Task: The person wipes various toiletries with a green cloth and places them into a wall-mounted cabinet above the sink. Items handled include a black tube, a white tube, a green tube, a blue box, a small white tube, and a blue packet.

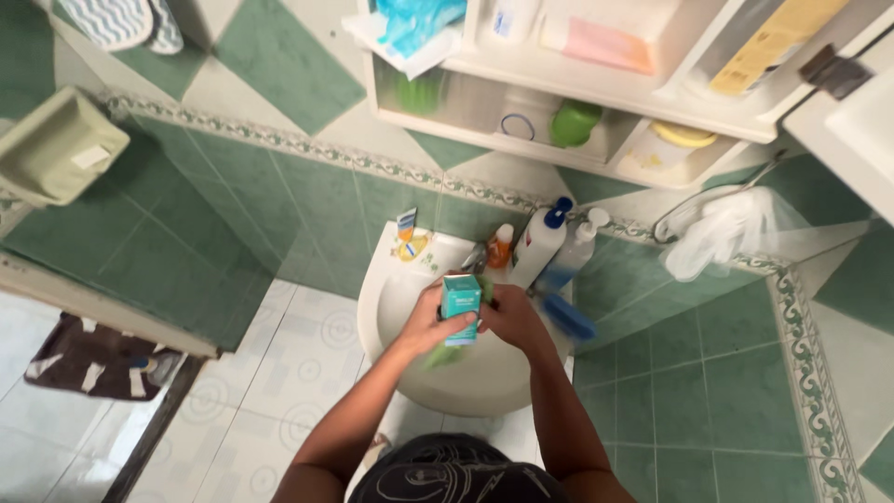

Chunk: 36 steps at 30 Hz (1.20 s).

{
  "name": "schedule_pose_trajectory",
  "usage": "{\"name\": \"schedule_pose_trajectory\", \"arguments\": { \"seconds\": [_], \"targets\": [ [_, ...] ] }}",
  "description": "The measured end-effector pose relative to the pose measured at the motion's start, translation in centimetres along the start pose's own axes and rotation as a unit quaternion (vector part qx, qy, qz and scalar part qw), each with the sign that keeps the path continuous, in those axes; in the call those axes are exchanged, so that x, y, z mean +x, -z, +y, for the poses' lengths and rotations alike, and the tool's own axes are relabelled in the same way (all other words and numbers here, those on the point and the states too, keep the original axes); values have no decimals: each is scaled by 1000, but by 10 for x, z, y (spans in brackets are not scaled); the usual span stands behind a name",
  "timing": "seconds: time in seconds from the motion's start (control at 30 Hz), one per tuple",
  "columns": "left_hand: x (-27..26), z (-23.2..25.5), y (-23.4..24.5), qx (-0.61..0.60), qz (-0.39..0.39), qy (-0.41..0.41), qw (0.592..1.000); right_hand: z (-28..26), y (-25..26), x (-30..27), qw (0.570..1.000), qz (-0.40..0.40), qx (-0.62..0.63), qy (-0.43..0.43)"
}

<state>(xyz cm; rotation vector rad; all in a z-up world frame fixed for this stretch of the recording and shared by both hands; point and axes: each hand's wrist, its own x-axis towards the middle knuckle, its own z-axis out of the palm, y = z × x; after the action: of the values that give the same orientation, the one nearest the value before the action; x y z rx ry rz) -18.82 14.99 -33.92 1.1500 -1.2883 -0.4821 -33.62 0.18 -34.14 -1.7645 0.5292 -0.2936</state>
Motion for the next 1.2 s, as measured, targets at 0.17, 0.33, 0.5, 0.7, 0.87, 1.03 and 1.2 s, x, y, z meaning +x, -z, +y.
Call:
{"name": "schedule_pose_trajectory", "arguments": {
  "seconds": [0.17,0.33,0.5,0.7,0.87,1.03,1.2],
  "targets": [
    [19,1,7,-20,106,52,993,-76,12,-13,959,205,-114,160],
    [27,9,19,-57,122,73,988,-197,82,28,750,382,-292,455],
    [25,19,15,-54,161,43,985,-328,147,99,660,454,-289,524],
    [54,61,28,12,176,-6,984,-368,154,172,618,467,-399,491],
    [103,112,47,42,154,-94,983,-374,156,165,665,445,-361,479],
    [148,150,51,94,143,-67,983,-372,175,147,664,449,-373,468],
    [205,161,51,84,167,-139,972,-369,181,144,680,454,-383,429]
  ]
}}
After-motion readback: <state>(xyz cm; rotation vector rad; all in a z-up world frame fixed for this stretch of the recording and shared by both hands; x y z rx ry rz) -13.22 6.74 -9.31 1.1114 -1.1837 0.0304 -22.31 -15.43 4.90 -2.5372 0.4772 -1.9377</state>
